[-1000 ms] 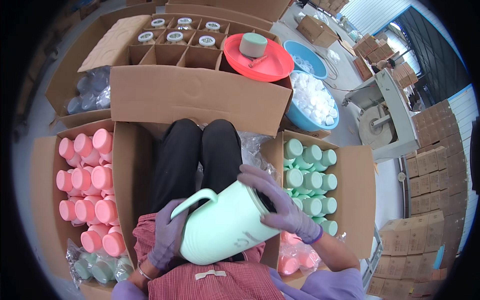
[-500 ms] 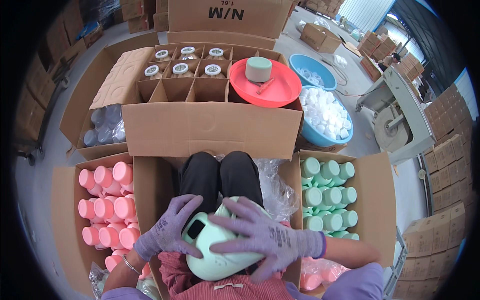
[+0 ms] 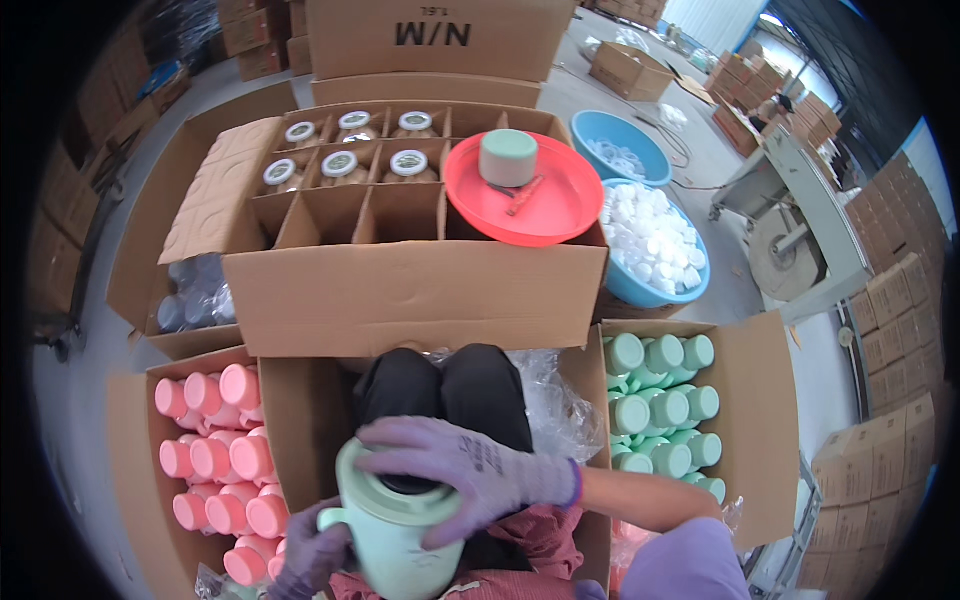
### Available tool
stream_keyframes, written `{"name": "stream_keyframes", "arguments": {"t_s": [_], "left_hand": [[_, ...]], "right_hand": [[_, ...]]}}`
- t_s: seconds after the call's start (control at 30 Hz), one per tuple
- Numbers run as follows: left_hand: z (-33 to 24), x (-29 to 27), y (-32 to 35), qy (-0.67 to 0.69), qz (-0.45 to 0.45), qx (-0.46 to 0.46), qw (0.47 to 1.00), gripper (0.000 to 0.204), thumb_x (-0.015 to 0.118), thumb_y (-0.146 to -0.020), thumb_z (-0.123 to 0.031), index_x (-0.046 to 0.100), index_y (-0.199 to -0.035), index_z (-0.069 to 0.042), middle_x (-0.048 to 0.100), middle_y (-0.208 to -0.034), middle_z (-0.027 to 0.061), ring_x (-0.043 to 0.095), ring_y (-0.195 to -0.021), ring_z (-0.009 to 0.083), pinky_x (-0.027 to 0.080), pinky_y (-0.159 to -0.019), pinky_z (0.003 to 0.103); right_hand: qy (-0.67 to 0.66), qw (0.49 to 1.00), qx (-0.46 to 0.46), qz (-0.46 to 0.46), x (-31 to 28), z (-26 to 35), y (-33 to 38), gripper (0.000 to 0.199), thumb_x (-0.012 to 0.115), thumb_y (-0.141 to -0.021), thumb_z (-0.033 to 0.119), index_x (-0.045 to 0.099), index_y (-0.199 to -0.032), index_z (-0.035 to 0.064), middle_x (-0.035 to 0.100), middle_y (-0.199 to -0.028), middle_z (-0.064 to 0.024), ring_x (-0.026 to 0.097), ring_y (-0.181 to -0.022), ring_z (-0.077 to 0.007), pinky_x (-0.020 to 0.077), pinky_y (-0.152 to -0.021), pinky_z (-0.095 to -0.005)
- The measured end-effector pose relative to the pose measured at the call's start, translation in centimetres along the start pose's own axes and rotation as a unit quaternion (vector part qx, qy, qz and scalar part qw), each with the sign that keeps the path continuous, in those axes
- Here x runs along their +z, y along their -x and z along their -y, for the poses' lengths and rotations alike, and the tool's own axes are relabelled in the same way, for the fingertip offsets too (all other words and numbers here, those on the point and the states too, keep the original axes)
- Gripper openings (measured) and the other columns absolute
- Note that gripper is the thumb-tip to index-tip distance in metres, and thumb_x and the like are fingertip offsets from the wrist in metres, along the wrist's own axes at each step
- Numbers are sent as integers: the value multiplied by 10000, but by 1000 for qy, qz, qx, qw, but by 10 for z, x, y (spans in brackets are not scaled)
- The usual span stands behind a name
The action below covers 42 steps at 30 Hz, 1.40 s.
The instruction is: The person assembles thermos bottles by inserting glass liners into plastic sleeves, screwing on lids, and wrapping each unit in bubble wrap. They handle pink and mint green bottles, placing finished units into a cardboard box.
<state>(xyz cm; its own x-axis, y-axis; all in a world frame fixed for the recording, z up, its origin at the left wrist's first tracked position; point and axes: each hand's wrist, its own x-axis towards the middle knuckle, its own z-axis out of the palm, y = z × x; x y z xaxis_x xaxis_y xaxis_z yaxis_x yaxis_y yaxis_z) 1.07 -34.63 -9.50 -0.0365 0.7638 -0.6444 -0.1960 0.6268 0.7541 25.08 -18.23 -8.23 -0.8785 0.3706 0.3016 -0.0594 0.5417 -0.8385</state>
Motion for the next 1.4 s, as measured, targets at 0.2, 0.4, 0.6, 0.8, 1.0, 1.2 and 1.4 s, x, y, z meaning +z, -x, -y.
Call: {"name": "stream_keyframes", "arguments": {"t_s": [0.2, 0.4, 0.6, 0.8, 1.0, 1.2, 1.4], "left_hand": [[114, -97, -58, 487, 153, 147, 847, 153, 476, -982, -175, 494, -920, -36, 533, -800, -2, 532, -836, 159, 438, -910, 333], [37, 17, -77, 943, 117, -48, 308, 94, 511, -941, -161, 519, -873, -97, 579, -879, 48, 527, -886, 239, 402, -877, 385], [-1, 71, -68, 958, 182, -60, 213, 259, 537, -1023, -347, 551, -796, -225, 334, -571, -133, 275, -492, 20, 344, -567, 163], [-11, 80, -74, 748, 136, 57, 648, 299, 467, -1050, -412, 584, -894, -185, 382, -621, -110, 305, -521, 23, 395, -616, 188], [9, 75, -75, 726, 69, 51, 683, 357, 543, -986, -551, 563, -938, -197, 276, -610, -101, 246, -531, 59, 477, -690, 284], [3, 76, -78, 624, 64, 84, 775, 307, 537, -1013, -505, 542, -964, -202, 275, -624, -102, 239, -545, 61, 463, -673, 253], [8, 70, -78, 601, 80, 163, 778, 271, 492, -1043, -462, 545, -1019, -197, 322, -680, -80, 269, -589, 74, 485, -713, 261]], "right_hand": [[159, 848, 169, -477, -132, -74, 94, 204, 616, -926, 115, 674, -1091, 10, 656, -1101, -137, 646, -992, -219, 511, -885, -370], [423, 652, 468, -421, -272, -214, 211, 465, 610, -905, 278, 572, -1326, 85, 631, -1166, -193, 610, -1108, -355, 487, -960, -462], [416, 629, 538, -376, -306, -294, 249, 559, 613, -864, 348, 512, -1372, 139, 668, -1130, -263, 646, -1052, -450, 502, -937, -512], [424, 614, 500, -439, -311, -282, 256, 509, 723, -811, 288, 513, -1199, 35, 623, -1109, -290, 617, -1040, -444, 484, -881, -509], [227, 730, 263, -589, -187, -126, 150, 375, 589, -971, 124, 505, -1303, -30, 644, -994, -128, 584, -851, -183, 497, -773, -335], [233, 922, 93, -295, -43, -13, 42, 392, 717, -843, 111, 553, -1182, 3, 637, -1002, -182, 646, -867, -352, 530, -767, -403], [258, 917, 190, -238, -37, 1, 22, 343, 666, -899, 165, 534, -1161, -12, 643, -900, -204, 656, -781, -382, 521, -667, -436]]}}
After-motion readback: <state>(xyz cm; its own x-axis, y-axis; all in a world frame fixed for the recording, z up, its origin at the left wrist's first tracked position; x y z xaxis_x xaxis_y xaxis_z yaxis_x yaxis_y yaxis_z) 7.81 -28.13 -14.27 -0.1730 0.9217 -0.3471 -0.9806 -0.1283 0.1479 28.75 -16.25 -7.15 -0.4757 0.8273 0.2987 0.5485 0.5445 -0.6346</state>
